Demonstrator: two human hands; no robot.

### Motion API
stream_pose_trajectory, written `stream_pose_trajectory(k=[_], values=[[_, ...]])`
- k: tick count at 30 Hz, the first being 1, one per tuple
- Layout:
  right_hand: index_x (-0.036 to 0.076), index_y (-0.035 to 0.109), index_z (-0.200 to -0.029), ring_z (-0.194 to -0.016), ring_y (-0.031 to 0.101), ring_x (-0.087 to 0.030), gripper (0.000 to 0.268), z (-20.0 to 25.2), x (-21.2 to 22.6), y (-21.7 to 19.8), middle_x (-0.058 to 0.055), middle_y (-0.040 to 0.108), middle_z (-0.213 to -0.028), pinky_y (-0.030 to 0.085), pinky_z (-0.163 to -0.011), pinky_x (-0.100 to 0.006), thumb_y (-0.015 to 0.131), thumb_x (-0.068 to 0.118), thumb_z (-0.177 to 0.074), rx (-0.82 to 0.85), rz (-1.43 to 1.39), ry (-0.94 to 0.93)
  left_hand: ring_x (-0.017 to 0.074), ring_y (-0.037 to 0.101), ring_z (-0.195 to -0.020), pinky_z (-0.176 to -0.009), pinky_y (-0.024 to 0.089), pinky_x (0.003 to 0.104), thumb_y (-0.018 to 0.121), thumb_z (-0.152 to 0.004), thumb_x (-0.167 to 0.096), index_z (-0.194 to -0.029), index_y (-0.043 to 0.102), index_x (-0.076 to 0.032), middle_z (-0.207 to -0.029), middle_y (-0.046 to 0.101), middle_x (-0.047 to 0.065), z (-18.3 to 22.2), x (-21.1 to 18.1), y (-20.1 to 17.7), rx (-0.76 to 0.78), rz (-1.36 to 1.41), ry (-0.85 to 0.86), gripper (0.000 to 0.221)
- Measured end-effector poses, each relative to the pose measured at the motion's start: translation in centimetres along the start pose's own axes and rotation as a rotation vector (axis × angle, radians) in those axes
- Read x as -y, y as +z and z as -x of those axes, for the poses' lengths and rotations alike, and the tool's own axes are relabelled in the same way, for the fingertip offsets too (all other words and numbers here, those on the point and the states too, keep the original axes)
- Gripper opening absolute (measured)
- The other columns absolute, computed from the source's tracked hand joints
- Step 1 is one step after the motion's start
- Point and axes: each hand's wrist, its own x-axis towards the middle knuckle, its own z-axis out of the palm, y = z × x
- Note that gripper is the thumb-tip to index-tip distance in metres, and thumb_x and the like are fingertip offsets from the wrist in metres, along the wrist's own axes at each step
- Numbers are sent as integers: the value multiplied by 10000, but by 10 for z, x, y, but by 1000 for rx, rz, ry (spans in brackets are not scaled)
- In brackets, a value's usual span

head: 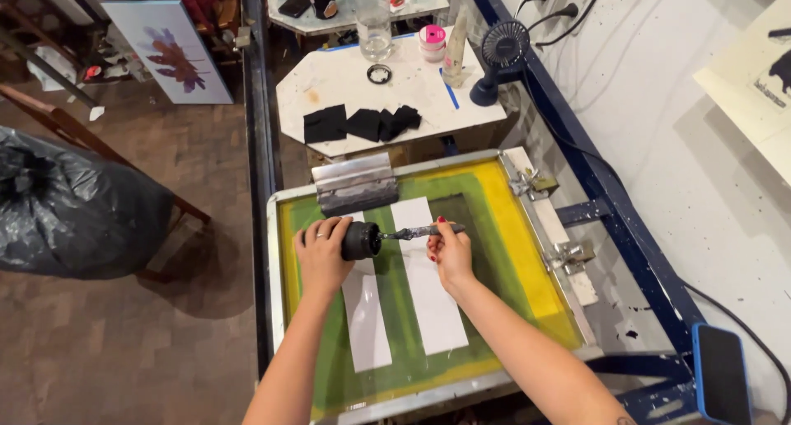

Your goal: Preparing a screen with ink and using a squeegee to perform manual screen printing on paper.

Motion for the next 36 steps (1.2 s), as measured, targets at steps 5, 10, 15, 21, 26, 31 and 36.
stream_pose_trajectory(k=[5,10,15,21,26,31,36], values=[[31,658,-948,-493,515,-170,275,-43,0,-11,-108,517,-582,352,-360,-213,644,288,-1042,-43,-36,-20,198,493,-1332,-1175,286,568,873,-582,-195,-1395,591,-372,-1347,595,-100,-30,26,7,29,-71,-8,878],[22,652,-927,-501,514,-159,299,-65,19,-24,-90,502,-567,315,-369,-199,634,297,-1042,-86,-86,-39,228,480,-1347,-1181,246,621,881,-590,-177,-1405,600,-340,-1359,594,-70,-40,34,1,57,-27,-90,877],[9,665,-931,-488,498,-165,279,-88,23,-32,-97,497,-560,314,-368,-209,631,263,-1041,-62,-34,-55,234,487,-1337,-1178,230,627,889,-611,-141,-1414,605,-325,-1341,599,-57,-36,34,-3,30,13,-114,871],[14,672,-964,-487,520,-167,226,-114,0,-38,-124,530,-579,354,-385,-215,640,228,-1029,49,88,-94,262,490,-1336,-1177,237,637,909,-609,-71,-1412,616,-287,-1334,606,-15,-32,27,-18,3,111,-141,882],[10,682,-997,-529,583,-175,162,-121,4,-48,-161,601,-621,433,-410,-233,684,172,-993,173,178,-105,264,488,-1341,-1184,243,627,917,-592,-70,-1417,609,-289,-1342,603,-15,-26,25,-26,-6,144,-156,907],[-6,754,-1017,-525,619,-86,236,-103,61,-46,-220,776,-835,472,-414,-153,850,50,-808,358,612,55,250,470,-1327,-1175,240,606,926,-578,-108,-1415,598,-309,-1337,583,-43,-20,26,-31,-38,189,-149,921],[165,836,-1019,-952,724,-231,207,-114,57,-51,-92,801,-954,539,-906,-358,827,125,-816,392,1139,-309,253,469,-1326,-1170,243,608,930,-566,-116,-1414,603,-314,-1343,586,-48,-16,25,-35,-51,205,-155,930]])
